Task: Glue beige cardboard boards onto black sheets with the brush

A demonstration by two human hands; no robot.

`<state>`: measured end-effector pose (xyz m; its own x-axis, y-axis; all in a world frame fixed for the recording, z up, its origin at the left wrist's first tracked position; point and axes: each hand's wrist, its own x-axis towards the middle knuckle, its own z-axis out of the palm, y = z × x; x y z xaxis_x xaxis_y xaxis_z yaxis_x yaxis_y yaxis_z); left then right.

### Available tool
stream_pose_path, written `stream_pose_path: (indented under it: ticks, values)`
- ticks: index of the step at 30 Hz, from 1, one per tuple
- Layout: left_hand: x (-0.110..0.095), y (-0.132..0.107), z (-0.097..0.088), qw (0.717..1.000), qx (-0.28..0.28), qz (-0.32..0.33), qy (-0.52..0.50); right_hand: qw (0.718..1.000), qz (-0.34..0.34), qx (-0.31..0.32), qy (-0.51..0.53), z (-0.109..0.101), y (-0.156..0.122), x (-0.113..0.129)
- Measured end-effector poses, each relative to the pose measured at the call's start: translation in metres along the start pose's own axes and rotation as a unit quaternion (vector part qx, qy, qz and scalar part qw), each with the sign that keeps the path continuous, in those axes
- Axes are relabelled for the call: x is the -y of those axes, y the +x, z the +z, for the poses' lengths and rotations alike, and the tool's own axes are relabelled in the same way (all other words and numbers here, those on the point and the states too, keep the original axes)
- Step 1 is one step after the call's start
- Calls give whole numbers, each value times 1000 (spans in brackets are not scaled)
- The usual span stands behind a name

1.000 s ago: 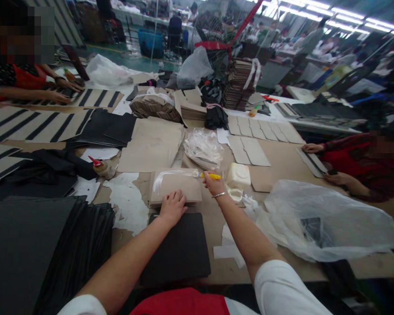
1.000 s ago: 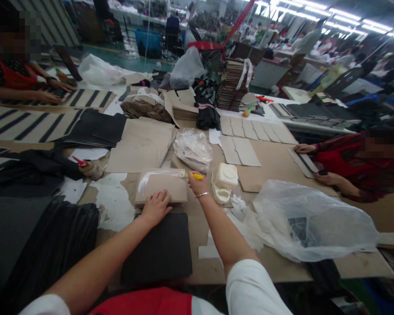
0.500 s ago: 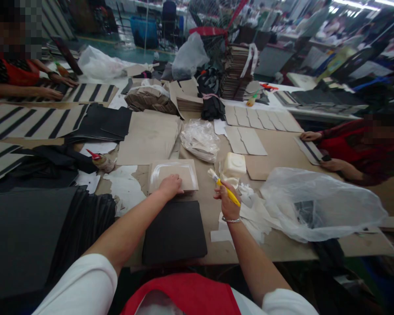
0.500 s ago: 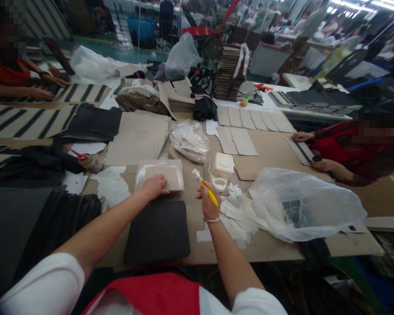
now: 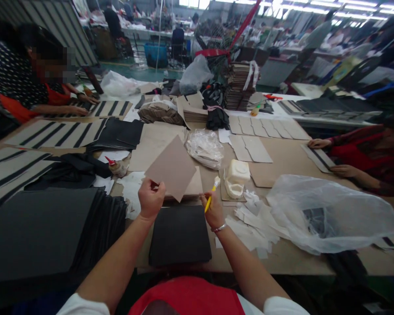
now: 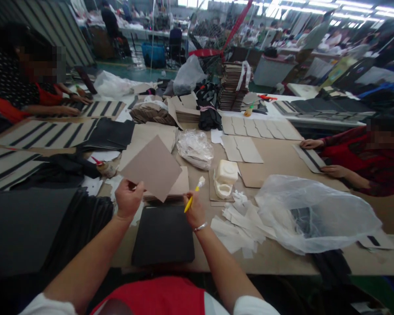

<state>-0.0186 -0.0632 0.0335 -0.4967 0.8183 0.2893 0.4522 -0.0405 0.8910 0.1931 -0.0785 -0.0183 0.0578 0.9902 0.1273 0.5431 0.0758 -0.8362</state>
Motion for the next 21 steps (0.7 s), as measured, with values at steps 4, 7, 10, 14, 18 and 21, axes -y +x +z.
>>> stream_pose_path:
  ticks: [4,7,10,14,18,21]
  values:
    - [-3,-30,-2,952,21,-187,-240,999,22,-27,-38,15,1,11]
    - [-1,-50,1,917,42,-242,-315,998,18,-55,-8,10,-3,9]
    - [9,-64,-5,909,43,-264,-318,997,-7,-76,-1,-4,-15,-2]
    - [39,-90,-24,932,28,-292,-212,993,-25,-69,-96,-26,-45,-29]
    - [72,-124,-52,963,139,-230,-17,982,-59,-7,-177,-36,-83,-61]
    - [88,-141,-71,961,210,-139,118,976,-84,37,-197,-30,-103,-80]
